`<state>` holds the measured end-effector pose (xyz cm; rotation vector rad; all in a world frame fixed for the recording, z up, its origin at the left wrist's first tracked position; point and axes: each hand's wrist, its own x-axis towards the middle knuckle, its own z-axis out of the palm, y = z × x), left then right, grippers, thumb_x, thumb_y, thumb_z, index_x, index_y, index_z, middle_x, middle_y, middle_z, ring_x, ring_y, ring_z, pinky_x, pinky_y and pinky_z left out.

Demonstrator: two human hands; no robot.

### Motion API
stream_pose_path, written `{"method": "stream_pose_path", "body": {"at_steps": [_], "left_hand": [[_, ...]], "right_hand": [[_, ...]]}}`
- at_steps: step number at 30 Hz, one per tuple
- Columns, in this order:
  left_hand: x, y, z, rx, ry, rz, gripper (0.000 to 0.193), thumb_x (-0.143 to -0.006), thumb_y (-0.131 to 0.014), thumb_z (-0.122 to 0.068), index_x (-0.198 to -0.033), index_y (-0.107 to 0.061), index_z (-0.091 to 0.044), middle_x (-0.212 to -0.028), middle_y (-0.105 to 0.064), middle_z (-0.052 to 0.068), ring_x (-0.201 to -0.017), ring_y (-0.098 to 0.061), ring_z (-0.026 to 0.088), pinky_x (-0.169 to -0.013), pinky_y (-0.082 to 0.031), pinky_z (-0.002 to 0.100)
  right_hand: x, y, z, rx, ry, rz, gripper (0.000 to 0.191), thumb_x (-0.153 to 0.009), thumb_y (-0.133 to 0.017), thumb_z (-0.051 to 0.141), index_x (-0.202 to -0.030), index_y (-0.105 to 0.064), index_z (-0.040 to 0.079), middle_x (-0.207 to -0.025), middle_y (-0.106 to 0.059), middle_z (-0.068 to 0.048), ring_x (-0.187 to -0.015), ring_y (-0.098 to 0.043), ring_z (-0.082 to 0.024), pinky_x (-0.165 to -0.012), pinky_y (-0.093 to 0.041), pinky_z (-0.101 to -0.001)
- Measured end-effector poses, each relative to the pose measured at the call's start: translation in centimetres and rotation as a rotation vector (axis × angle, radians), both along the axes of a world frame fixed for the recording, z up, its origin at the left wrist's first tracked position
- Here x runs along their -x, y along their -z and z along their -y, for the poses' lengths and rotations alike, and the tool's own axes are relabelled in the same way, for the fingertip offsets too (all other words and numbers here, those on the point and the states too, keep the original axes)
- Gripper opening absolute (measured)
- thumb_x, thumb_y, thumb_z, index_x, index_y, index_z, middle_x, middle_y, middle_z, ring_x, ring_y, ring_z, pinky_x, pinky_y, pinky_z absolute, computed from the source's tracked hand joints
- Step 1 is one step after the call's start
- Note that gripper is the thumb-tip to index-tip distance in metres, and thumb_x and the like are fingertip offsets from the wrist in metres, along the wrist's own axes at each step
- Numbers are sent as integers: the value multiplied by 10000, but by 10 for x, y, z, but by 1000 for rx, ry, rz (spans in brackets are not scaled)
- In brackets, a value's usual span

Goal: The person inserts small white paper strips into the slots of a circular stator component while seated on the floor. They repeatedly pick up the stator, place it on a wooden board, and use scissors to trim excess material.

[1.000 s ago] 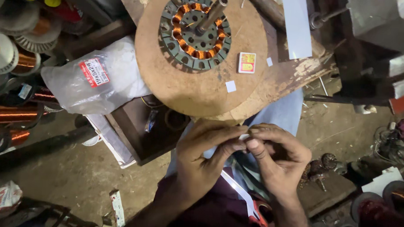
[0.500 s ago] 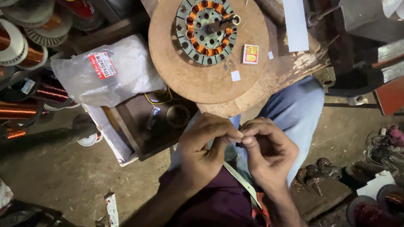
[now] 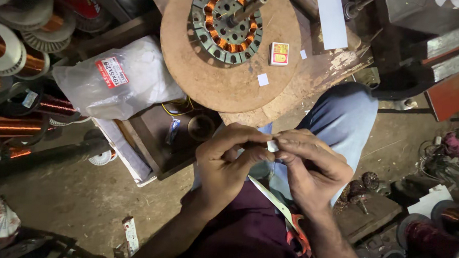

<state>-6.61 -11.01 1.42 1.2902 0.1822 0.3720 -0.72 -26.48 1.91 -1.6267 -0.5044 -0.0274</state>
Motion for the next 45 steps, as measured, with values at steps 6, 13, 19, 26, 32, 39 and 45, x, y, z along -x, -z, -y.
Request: {"method": "stream_pose_path", "body": {"at_steps": [6,13,19,26,32,39,45], "left_hand": [[-13,-9,4,-386,-144,90,112,-962,-804,-49,-1045,-735,-83,-975,-711,26,-899,-696,143,-812,-555,252],[-49,-10,-68,-683,123,-7,167,-839,-849,-114,-996,-792,-116,-820,-753,6,-704,-721,106,-643,-564,272],[-178,10,-146,-785,-313,5,155,-1080,-755,-122,-1087,-704,24,-850,-670,100,-753,-600,146,-693,-467,271],[-181,32,-145,-909,74,16,342,-1043,-843,-258,-1204,-689,1,-1097,-758,133,-1042,-729,185,-891,-567,328],[-154,11,-140,-688,31,-82,484,-872,-931,-173,-1236,-667,4,-1121,-758,113,-1037,-739,169,-932,-604,309],[-82,5,-114,-482,121,75,380,-982,-775,-9,-1272,-534,-54,-1255,-748,101,-1426,-603,284,-1158,-513,375],[-74,1,-106,-834,105,60,512,-861,-890,-136,-1273,-592,-79,-1296,-737,129,-1316,-688,286,-1230,-484,491]], "right_hand": [[6,11,0,-54,28,-194,38,-999,-692,-77,-1026,-668,-66,-1013,-706,-144,-887,-676,-183,-824,-562,-294],[-9,24,23,-37,69,-235,55,-1047,-621,-53,-1097,-605,-38,-1065,-702,-162,-920,-690,-180,-827,-591,-295],[-31,34,38,-84,184,-269,142,-1063,-622,-77,-1194,-589,-35,-1088,-700,-165,-894,-709,-182,-819,-607,-313],[-46,38,36,28,198,-269,122,-1026,-661,-106,-1139,-643,-65,-1119,-714,-180,-974,-717,-191,-922,-602,-314],[-66,16,21,179,65,-10,62,-990,-737,-102,-1032,-694,-87,-1032,-725,-205,-979,-732,-232,-899,-596,-295],[-71,-21,-5,158,-16,17,125,-918,-746,-61,-1032,-698,-50,-990,-733,-168,-893,-750,-222,-825,-609,-289],[-79,-9,-51,173,-197,61,149,-937,-733,-79,-1079,-687,-88,-1054,-724,-186,-922,-715,-226,-819,-559,-295]]}}
